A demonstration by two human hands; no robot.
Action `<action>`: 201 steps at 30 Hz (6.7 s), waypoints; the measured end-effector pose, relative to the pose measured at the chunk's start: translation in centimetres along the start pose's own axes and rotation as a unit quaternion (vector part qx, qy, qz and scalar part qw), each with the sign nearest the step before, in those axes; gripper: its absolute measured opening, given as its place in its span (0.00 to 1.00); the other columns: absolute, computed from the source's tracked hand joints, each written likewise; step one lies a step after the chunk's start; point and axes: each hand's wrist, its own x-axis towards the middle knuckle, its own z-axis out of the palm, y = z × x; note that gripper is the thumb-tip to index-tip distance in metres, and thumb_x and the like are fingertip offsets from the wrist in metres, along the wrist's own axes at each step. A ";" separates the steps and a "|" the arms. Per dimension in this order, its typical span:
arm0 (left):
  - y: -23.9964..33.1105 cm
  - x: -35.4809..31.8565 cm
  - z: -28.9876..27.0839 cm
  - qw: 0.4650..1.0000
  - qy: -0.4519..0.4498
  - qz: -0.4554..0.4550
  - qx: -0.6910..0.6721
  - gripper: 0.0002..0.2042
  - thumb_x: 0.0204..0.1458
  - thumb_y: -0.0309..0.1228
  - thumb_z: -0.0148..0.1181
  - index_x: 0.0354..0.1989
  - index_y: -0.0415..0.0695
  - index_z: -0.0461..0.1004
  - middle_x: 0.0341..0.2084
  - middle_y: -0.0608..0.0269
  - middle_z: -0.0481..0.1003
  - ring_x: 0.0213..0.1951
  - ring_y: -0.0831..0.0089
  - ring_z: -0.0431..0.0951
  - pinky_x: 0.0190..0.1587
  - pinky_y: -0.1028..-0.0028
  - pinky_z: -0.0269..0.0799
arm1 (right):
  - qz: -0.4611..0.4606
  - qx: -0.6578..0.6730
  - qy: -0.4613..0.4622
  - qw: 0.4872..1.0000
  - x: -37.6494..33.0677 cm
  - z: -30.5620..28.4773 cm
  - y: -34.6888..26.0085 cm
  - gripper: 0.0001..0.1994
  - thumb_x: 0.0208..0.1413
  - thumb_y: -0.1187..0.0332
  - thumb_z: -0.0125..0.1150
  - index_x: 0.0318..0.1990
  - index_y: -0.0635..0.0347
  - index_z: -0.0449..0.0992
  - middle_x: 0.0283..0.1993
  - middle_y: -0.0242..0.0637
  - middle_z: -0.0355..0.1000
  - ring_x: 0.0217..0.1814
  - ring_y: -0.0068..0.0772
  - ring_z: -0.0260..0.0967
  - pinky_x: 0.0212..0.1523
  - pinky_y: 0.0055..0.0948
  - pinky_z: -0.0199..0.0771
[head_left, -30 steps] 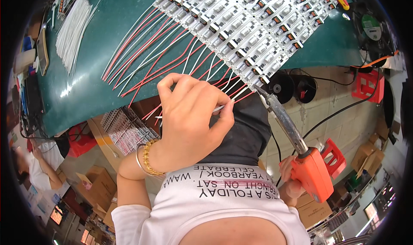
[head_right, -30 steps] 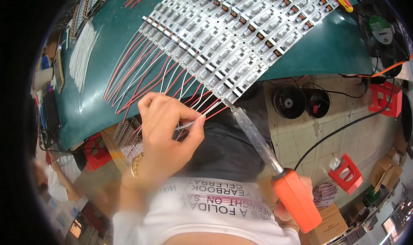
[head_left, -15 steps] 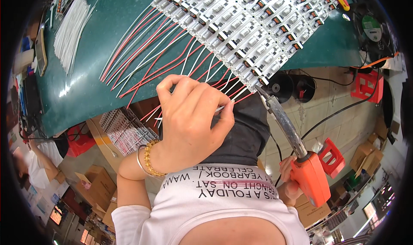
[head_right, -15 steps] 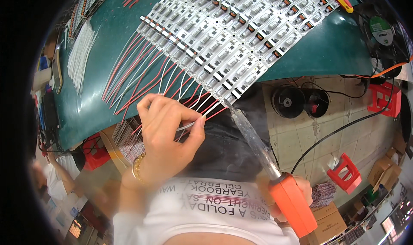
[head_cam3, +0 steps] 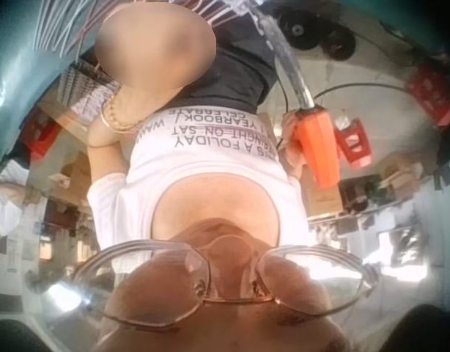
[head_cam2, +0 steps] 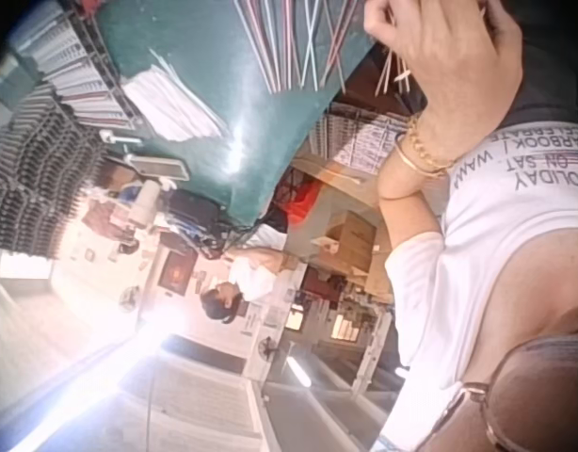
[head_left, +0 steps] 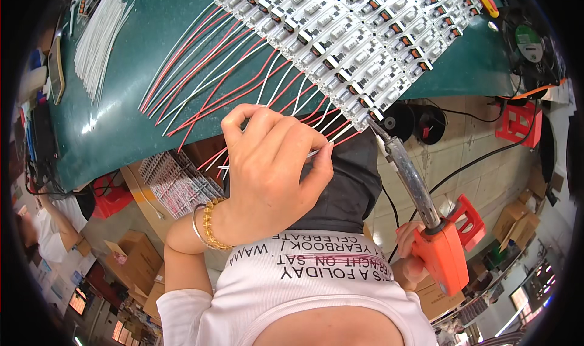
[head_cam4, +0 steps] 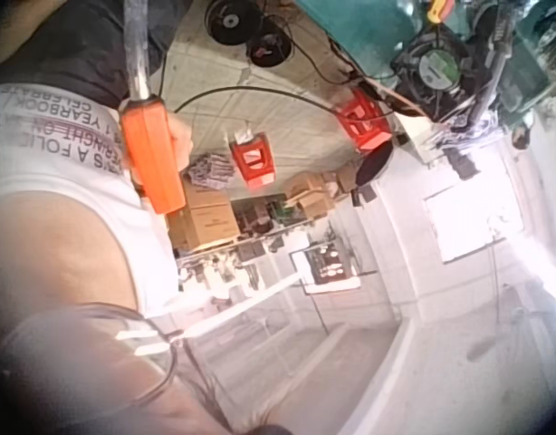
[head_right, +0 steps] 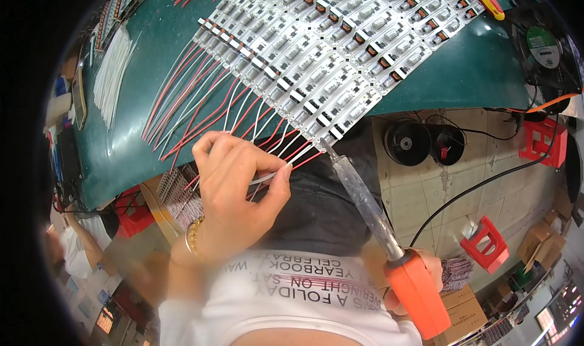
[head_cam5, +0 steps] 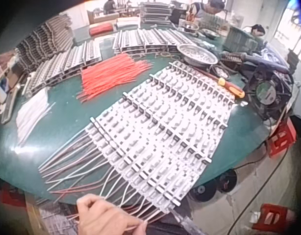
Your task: The person uses a soldering iron to attach red and white wires to a grid of electronic components on a workbench. They repeatedly pick up wires, position them on the board, and apply the soldering iron to secure the connections.
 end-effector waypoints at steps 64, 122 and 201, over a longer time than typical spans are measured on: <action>-18.5 10.3 -14.3 0.888 0.094 -0.097 0.439 0.11 0.48 0.32 0.66 0.40 0.45 0.76 0.35 0.61 0.75 0.41 0.59 0.74 0.44 0.63 0.63 | 0.111 0.031 0.160 0.980 21.6 2.4 0.1 0.40 0.56 0.44 0.61 0.56 0.81 0.61 0.14 0.27 0.60 0.11 0.18 0.54 0.14 0.19 0.54; -10.6 12.4 -2.4 0.996 0.076 0.009 0.044 0.09 0.48 0.23 0.66 0.25 0.40 0.69 0.20 0.61 0.68 0.19 0.67 0.70 0.19 0.71 0.65 | 0.216 0.110 0.195 0.950 19.8 3.1 0.5 0.43 0.51 0.41 0.62 0.55 0.79 0.62 0.15 0.26 0.61 0.12 0.17 0.55 0.15 0.19 0.55; -8.5 12.1 -2.2 0.997 0.045 0.039 0.039 0.08 0.41 0.21 0.68 0.21 0.44 0.72 0.17 0.67 0.70 0.24 0.67 0.67 0.38 0.68 0.61 | 0.208 -0.023 0.133 0.969 16.7 2.9 0.4 0.35 0.50 0.40 0.63 0.40 0.70 0.63 0.14 0.25 0.60 0.14 0.22 0.58 0.18 0.22 0.58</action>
